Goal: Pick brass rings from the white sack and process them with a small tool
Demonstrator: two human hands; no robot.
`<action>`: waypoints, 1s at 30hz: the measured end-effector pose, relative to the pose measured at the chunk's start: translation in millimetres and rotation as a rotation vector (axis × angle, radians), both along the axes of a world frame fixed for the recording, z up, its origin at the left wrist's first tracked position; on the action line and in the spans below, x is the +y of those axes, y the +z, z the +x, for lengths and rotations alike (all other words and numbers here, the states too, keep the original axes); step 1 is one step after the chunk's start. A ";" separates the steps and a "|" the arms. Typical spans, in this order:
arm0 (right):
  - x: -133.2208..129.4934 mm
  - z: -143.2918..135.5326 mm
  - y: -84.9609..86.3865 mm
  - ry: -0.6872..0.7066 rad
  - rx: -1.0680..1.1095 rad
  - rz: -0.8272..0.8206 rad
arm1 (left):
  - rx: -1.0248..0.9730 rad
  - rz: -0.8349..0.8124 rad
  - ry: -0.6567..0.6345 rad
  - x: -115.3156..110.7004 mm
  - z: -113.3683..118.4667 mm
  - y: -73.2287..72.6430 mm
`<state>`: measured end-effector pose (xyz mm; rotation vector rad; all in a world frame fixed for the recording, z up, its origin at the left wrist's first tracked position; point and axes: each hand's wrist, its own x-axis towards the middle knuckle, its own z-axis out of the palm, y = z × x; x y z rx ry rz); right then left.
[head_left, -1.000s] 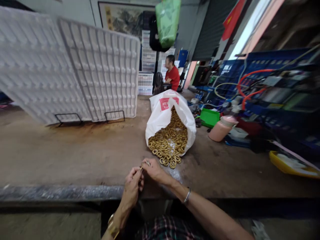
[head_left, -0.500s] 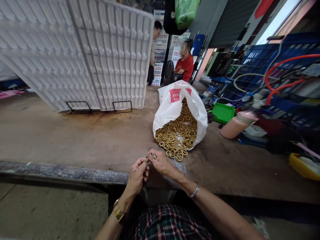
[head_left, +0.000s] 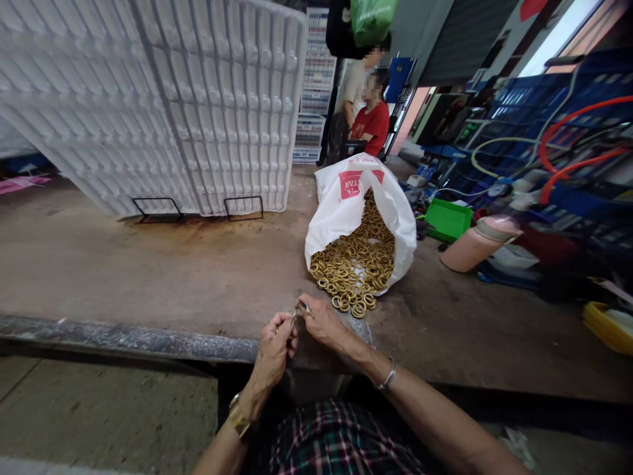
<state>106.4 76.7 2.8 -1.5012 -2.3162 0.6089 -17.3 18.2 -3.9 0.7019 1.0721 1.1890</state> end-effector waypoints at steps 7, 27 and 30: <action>-10.2 1.8 -5.2 0.140 -0.203 0.002 | 0.047 0.013 0.021 2.3 -1.0 -4.3; -5.6 0.2 5.6 0.035 -0.408 -0.044 | 0.166 0.031 -0.060 -4.4 0.3 4.1; 1.7 9.7 5.3 -0.043 -0.455 -0.041 | 0.126 -0.014 -0.229 -17.3 0.1 20.4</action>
